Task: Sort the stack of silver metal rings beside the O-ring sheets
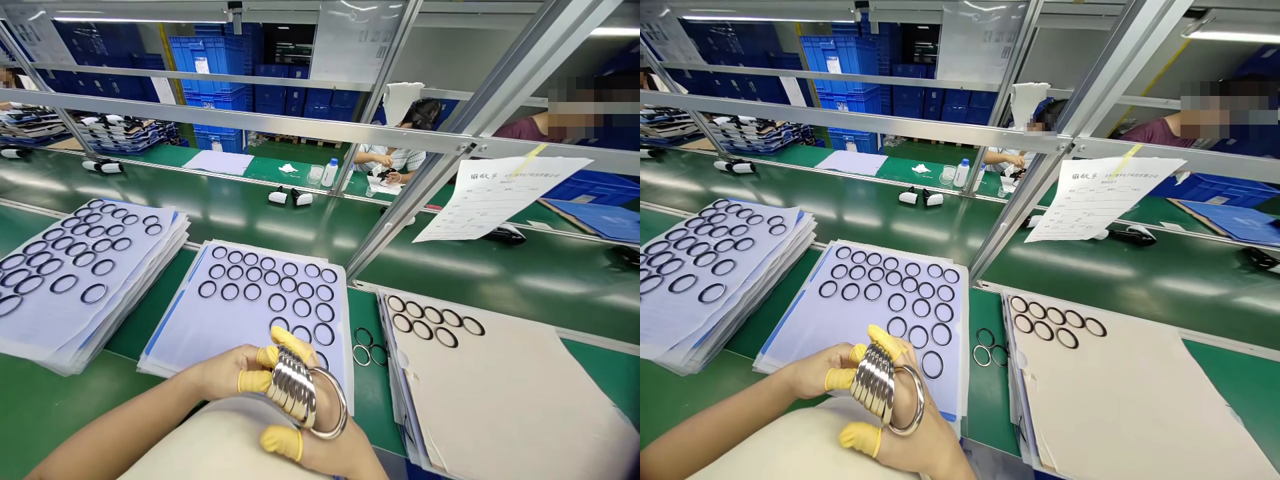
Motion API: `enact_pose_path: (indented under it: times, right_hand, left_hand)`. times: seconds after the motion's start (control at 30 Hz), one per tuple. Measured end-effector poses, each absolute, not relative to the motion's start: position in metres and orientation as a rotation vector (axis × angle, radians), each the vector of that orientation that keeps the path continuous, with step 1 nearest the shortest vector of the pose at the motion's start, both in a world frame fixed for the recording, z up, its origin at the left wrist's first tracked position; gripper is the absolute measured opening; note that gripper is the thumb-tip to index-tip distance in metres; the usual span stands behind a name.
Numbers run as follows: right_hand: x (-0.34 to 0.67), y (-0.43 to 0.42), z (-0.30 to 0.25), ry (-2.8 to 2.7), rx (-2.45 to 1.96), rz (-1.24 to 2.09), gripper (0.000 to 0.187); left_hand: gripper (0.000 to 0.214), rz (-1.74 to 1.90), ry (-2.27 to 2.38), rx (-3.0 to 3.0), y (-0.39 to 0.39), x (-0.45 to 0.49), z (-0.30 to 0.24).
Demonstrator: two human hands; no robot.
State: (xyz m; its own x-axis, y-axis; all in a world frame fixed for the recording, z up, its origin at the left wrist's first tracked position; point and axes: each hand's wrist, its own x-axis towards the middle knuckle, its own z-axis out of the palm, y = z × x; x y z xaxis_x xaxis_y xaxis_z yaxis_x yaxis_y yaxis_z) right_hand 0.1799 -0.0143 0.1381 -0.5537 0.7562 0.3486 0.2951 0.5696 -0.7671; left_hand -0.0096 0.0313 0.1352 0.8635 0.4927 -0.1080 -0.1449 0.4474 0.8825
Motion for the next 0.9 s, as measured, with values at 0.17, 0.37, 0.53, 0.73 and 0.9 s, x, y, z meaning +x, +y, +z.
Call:
enact_pose_path:
  times: [0.17,0.37,0.53,0.73,0.9]
  right_hand:
    - [0.177,-0.01,0.134,-2.014,-0.84,0.813,0.081]
    - [0.174,-0.007,0.137,-1.983,-0.739,0.834,0.052]
    - [0.169,-0.003,0.144,-1.893,-0.622,1.003,0.037]
    - [0.167,-0.012,0.137,-1.717,-0.683,1.058,0.032]
    - [0.163,-0.017,0.112,-1.497,-0.864,1.239,0.028]
  left_hand:
    - [0.021,0.418,0.44,0.96,0.03,-0.007,0.136]
    - [0.028,0.478,0.558,0.981,0.03,-0.004,0.143]
    - [0.032,0.628,0.506,1.233,0.03,-0.007,0.152]
    - [0.025,0.689,0.54,1.405,0.028,-0.007,0.163]
    - [0.019,0.722,0.714,1.566,0.028,-0.011,0.154]
